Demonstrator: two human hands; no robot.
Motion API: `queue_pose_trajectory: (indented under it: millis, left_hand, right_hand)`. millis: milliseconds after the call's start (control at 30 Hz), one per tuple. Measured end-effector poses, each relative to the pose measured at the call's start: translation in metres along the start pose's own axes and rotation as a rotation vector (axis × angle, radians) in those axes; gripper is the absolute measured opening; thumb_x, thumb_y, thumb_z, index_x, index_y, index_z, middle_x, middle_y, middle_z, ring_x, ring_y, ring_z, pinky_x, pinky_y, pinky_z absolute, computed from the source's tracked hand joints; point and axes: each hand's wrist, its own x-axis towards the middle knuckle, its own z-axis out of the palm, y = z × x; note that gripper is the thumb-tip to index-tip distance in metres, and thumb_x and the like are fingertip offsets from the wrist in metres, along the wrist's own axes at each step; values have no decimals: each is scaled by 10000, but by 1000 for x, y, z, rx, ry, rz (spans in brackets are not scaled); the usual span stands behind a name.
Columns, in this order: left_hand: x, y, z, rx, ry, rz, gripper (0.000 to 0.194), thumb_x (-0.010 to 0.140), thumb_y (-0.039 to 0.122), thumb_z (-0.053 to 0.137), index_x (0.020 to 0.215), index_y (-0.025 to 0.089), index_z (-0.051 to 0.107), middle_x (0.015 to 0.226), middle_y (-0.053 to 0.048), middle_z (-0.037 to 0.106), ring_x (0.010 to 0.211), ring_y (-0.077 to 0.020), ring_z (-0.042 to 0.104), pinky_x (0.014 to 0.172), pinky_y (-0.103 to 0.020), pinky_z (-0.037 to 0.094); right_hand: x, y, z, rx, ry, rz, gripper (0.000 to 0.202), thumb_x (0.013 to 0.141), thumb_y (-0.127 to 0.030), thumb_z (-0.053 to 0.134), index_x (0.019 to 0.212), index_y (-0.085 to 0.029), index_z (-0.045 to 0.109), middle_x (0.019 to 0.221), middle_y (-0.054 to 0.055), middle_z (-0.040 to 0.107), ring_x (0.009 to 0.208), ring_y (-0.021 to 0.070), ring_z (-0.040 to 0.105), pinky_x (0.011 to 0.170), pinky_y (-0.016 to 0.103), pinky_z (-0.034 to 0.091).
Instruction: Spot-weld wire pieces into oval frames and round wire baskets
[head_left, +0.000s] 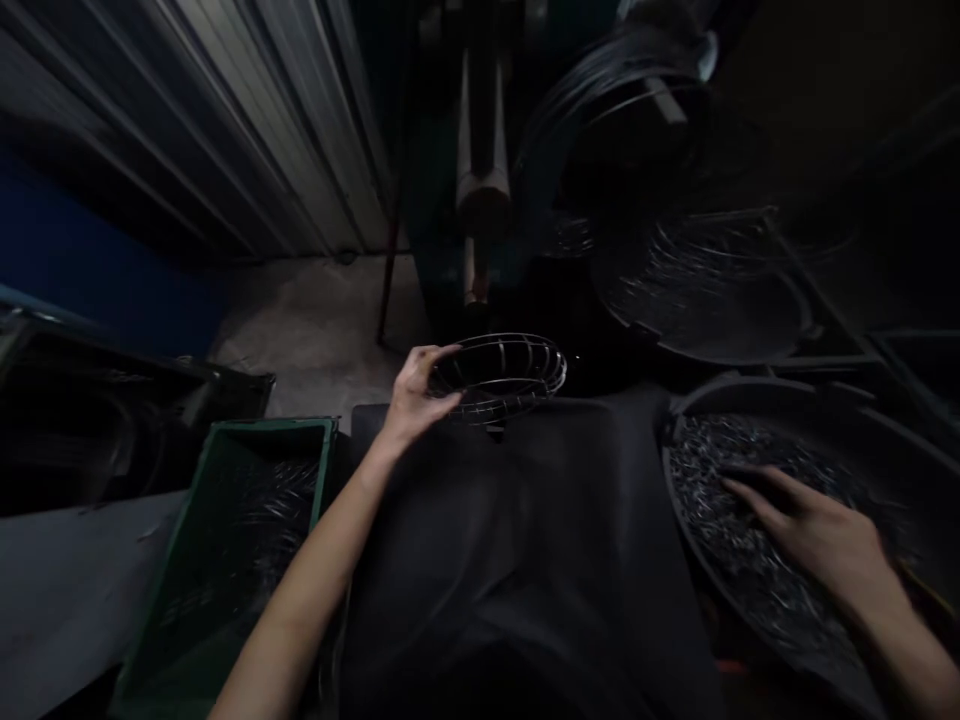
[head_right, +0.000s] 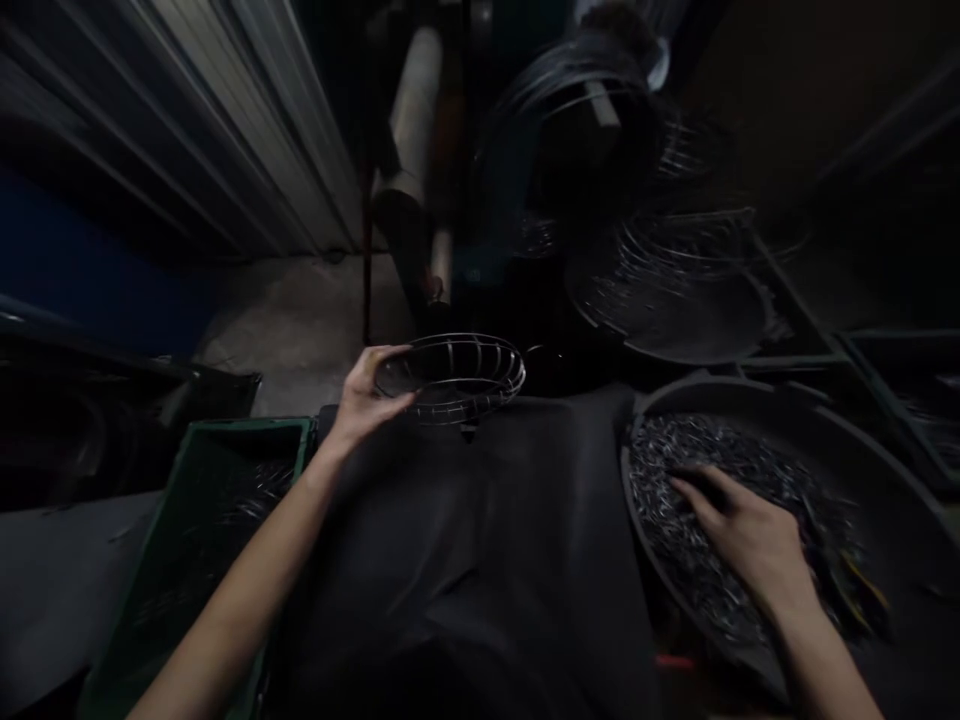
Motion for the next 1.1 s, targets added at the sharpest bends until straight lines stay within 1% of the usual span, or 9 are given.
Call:
queue_pose_trajectory:
  millis: [67,133,200,233,300,367,467,700,1100]
  left_hand:
    - [4,3,6,18,-35,-8,515,709,198,702,1199,211,544,1123,-58,535,1074,-204,560,944,-351,478]
    - [8,7,10,40,-86,5,532,705,152,682,1212,223,538,1135,-60,510,1083,-212,547,948,-359,476]
    - [11,12,11,61,-139,35,549,703,126,668,1223,237,531,1138,-59,493,1089,-220,535,950,-372,473]
    - [12,14,10,71,-157,50,555,704,122,664,1228,244,528,1135,-57,490,1092,-225,529,952,-380,470]
    - [14,16,7,86,-174,71,564,707,123,661,1236,256,520,1126,-51,488,1092,-228,522,952,-392,467]
    - [16,16,4,85,-171,79,569,706,121,660,1239,256,515,1115,-46,489,1082,-224,523,952,-391,466]
    - [16,15,-1,58,-156,56,569,699,110,662,1234,241,521,1111,-51,490,1066,-217,532,940,-371,476]
    - [22,10,-5,26,-123,11,545,712,152,690,1221,258,527,1088,-50,515,1035,-216,557,903,-360,503]
    - [30,-1,-12,-1,-54,92,554,711,174,717,1224,237,517,1119,-62,525,1061,-209,560,900,-345,509]
  right_hand:
    - [18,-59,-12,329,-67,-34,446,811,-519,589,1161,-243,622,892,135,710,684,220,672,548,307,505]
    - [36,-124,-19,605,-230,-162,449,792,-559,590,1087,-226,650,963,90,707,716,203,667,546,287,520]
    - [54,-178,-18,678,-373,-287,386,835,-523,554,999,-200,687,886,50,720,598,151,634,516,267,506]
    - [63,-198,-15,666,-357,-355,353,858,-485,538,978,-193,697,878,39,726,606,144,636,541,264,508]
    - [78,-221,-5,517,-211,-507,300,876,-398,543,1026,-188,696,951,41,733,709,163,665,612,270,508]
    - [87,-230,6,243,-28,-663,306,866,-290,568,1140,-186,658,1071,57,711,788,183,675,624,268,483]
    - [93,-232,18,-112,122,-879,371,846,-121,548,1203,-185,624,1106,57,695,663,145,658,555,255,415]
    - [107,-231,20,-225,470,-1143,294,865,-86,535,1094,-211,672,1053,-16,716,586,61,597,567,239,366]
    - [130,-237,10,-181,528,-1311,272,854,-83,556,1069,-200,674,1085,8,708,589,59,566,581,244,367]
